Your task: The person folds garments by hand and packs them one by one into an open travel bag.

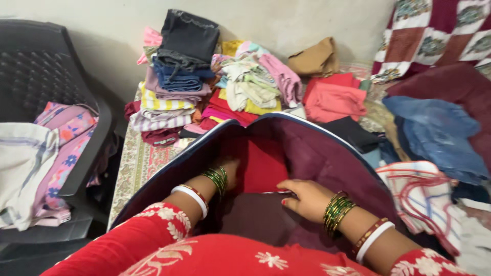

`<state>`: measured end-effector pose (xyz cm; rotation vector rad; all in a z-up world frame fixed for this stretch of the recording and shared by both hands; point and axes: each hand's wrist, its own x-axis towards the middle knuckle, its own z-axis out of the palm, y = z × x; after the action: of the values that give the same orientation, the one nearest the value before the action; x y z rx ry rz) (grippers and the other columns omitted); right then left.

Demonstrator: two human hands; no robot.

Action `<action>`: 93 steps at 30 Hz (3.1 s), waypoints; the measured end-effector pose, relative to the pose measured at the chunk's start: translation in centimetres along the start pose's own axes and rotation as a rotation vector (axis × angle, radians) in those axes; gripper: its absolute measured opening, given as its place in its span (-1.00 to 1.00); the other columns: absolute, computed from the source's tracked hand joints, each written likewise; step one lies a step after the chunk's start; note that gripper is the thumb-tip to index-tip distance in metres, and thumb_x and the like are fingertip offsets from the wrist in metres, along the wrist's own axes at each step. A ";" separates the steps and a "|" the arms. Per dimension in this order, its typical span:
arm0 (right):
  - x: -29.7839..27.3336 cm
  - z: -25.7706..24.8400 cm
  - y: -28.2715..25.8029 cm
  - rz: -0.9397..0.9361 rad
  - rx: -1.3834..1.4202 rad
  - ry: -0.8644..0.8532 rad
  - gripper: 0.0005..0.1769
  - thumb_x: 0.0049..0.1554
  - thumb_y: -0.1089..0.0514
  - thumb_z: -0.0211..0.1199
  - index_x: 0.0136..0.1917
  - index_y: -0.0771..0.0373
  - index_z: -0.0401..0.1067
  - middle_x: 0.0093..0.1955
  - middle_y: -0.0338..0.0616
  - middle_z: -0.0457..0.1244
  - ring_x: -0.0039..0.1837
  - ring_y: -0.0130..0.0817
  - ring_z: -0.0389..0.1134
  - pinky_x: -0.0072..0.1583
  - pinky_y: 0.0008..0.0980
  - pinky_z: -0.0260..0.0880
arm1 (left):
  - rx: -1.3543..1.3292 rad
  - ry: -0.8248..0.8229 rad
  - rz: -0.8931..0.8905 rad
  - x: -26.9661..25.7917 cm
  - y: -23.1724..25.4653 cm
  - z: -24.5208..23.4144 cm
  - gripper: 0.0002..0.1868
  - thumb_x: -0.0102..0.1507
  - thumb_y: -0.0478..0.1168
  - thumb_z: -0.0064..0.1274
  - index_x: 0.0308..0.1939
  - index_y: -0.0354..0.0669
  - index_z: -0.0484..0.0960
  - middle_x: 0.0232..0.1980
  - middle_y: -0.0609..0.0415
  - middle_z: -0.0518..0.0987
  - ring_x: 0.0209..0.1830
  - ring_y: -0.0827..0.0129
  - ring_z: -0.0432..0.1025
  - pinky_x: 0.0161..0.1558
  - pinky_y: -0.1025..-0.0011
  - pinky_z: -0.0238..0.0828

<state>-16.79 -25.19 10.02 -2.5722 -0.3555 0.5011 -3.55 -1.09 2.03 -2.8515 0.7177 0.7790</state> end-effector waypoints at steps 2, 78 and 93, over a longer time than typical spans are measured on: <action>-1.8 -2.1 -1.6 0.019 0.024 0.054 -0.47 0.09 0.00 0.29 0.33 0.09 0.42 0.16 -0.06 0.39 0.22 -0.12 0.43 0.23 -0.22 0.41 | -0.252 0.174 0.064 -0.9 1.6 -1.7 -0.36 0.20 0.07 0.19 0.30 -0.13 0.51 0.37 -0.16 0.46 0.41 -0.01 0.33 0.39 0.16 0.29; -10.7 -15.5 -9.1 -0.184 1.602 0.159 -0.30 0.20 -0.24 0.13 0.34 0.37 0.42 0.31 0.03 0.39 0.30 -0.12 0.41 0.33 0.03 0.35 | -2.078 0.581 0.770 -13.0 8.3 -14.1 -0.63 0.34 -0.18 0.14 0.14 -0.35 0.56 0.03 0.04 0.63 0.02 0.40 0.51 0.10 0.42 0.47; -1.4 0.2 -0.2 0.355 1.301 0.063 -0.52 -0.08 0.47 0.20 0.15 0.36 0.48 0.06 -0.05 0.43 0.09 -0.21 0.47 0.17 -0.21 0.47 | -1.854 0.401 -0.068 1.0 -0.5 9.5 -0.77 0.15 -0.29 0.22 -0.27 -0.03 0.44 -0.65 0.22 0.33 -0.83 0.53 0.13 -0.80 0.49 -0.03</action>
<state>-18.13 -25.41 10.35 -1.3516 0.3757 0.5161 -6.86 1.01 -6.72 -4.6207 -0.6147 1.2630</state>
